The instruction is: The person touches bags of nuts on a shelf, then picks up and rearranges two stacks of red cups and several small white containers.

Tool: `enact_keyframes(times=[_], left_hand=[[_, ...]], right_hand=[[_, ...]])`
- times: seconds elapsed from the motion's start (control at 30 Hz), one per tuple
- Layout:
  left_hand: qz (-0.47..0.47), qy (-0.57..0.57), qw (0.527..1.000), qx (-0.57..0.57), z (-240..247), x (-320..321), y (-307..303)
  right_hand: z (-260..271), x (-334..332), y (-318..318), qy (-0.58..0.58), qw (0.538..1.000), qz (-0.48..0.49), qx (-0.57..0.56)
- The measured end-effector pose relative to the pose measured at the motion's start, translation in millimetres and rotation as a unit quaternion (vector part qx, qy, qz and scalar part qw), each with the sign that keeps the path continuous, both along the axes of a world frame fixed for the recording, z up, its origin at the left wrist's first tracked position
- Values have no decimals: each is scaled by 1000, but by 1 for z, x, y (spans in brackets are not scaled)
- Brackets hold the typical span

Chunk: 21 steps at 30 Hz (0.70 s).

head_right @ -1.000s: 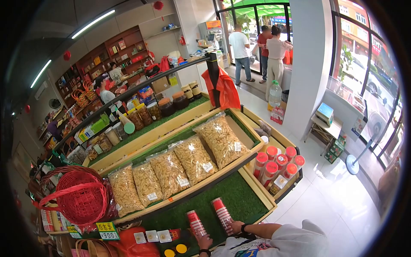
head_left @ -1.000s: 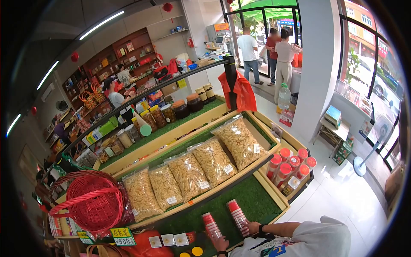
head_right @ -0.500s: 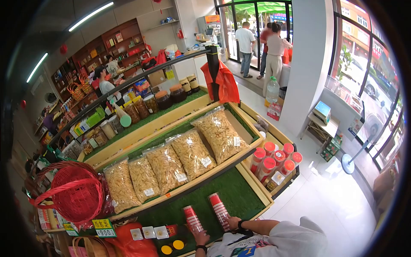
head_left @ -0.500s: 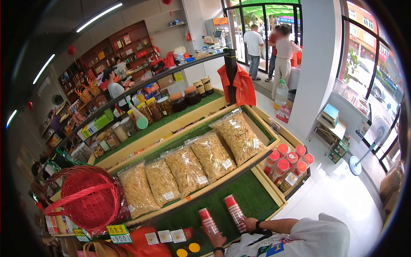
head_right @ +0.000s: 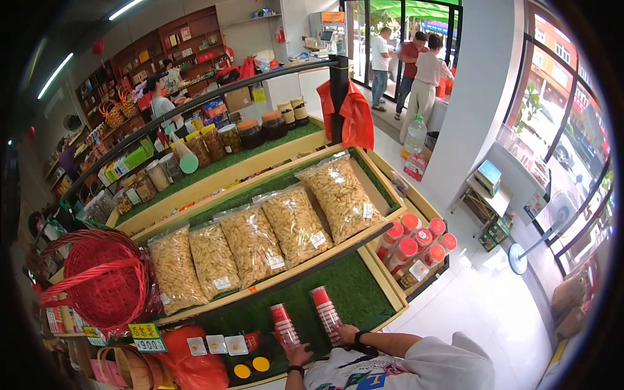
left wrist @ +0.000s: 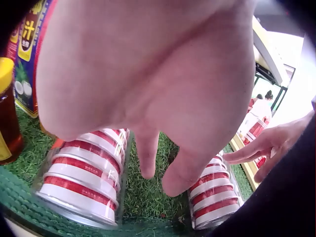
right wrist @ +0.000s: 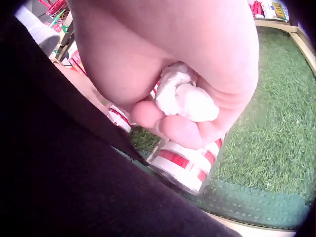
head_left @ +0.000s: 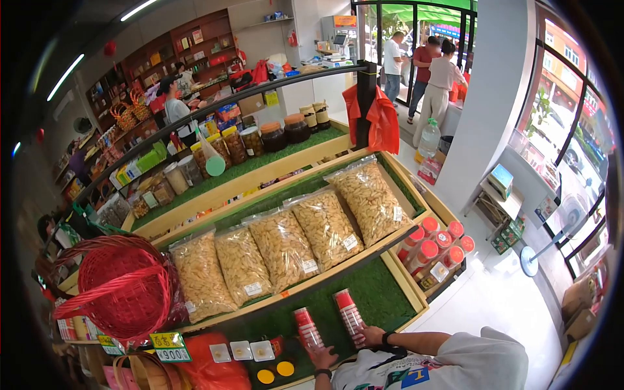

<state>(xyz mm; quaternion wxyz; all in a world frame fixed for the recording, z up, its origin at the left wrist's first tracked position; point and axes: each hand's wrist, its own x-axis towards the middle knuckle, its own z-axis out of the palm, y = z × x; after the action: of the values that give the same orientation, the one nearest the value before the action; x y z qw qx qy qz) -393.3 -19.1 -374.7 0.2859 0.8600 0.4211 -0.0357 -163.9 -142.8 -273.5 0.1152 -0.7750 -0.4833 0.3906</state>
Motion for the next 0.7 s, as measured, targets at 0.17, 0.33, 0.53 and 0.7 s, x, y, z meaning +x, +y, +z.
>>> enact_keyframes(times=[0.17,0.33,0.53,0.7], left_hand=[[-26,75,992,-101,15,11,6],[-33,96,972,-211,-37,12,14],[2,191,968,-165,-11,23,4],[19,181,950,-254,19,29,12]], right_hand=[[7,2,0,-20,1000,7,-6],[-14,11,9,-33,999,22,-17],[-20,23,12,-22,1000,-12,-11],[-17,22,11,-29,997,-53,-37]])
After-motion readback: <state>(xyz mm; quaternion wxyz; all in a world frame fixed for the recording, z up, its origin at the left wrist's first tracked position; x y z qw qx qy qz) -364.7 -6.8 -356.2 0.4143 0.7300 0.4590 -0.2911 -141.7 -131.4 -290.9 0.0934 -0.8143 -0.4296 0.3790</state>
